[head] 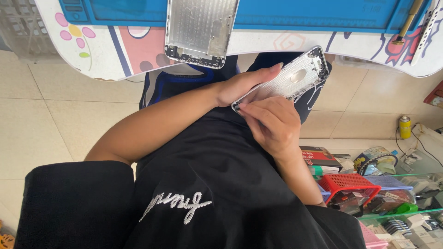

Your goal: The person sits at a repair bench and uses a small pry tool to scrape and pry adhesive residue and old material from the edge of a disassembled phone frame, working around the perimeter. They then lift the frame, handle the metal back cover, and reposition the parts on the blue repair mat.

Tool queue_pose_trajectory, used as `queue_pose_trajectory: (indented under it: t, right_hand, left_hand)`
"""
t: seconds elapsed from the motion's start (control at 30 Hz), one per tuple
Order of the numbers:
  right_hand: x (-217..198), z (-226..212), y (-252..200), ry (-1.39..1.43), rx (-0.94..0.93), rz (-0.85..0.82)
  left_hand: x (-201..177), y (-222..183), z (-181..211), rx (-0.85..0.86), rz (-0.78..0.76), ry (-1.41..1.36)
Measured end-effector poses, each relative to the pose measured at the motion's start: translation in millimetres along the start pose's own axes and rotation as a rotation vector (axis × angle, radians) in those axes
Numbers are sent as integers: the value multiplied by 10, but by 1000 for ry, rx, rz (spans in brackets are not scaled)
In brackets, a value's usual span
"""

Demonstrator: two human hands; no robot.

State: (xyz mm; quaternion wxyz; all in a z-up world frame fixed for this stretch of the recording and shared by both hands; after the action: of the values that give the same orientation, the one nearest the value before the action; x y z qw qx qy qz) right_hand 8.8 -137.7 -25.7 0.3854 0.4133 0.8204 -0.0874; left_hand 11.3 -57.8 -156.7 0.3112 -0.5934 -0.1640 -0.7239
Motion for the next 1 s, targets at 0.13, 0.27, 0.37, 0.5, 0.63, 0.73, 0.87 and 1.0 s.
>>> queue_pose_trajectory:
  t: [0.13, 0.27, 0.37, 0.5, 0.63, 0.73, 0.87, 1.0]
  right_hand:
    - [12, 8, -35, -61, -5, -4]
    - [22, 2, -74, -85, -9, 19]
    - [20, 7, -108, -112, -3, 33]
    - [24, 39, -169, -107, 8, 38]
    - [57, 10, -211, -131, 18, 33]
    - [61, -3, -237, -138, 18, 75]
    - [64, -4, -215, -133, 48, 78]
    - [41, -52, -165, -87, -1, 58]
  left_hand:
    - [-74, 27, -22, -5, 19, 24]
    - [-51, -3, -25, 11, 23, 8]
    - [-45, 3, -24, 16, 42, 31]
    - [-78, 12, -40, 19, 94, 101]
    - [-47, -22, -28, 13, 108, 115]
    - [-56, -8, -55, 38, 94, 123]
    - [-28, -17, -7, 54, 95, 142]
    - [-42, -33, -32, 57, 114, 150]
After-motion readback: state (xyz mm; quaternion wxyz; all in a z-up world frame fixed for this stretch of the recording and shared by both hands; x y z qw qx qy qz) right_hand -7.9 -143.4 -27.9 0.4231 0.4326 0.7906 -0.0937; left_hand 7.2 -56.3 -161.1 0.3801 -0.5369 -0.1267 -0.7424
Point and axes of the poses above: each hand's wrist, its own y-axis towards the middle knuckle, its own x-axis out of the palm, z = x × y, the point moved 4 cm from there along y, towards the middle knuckle
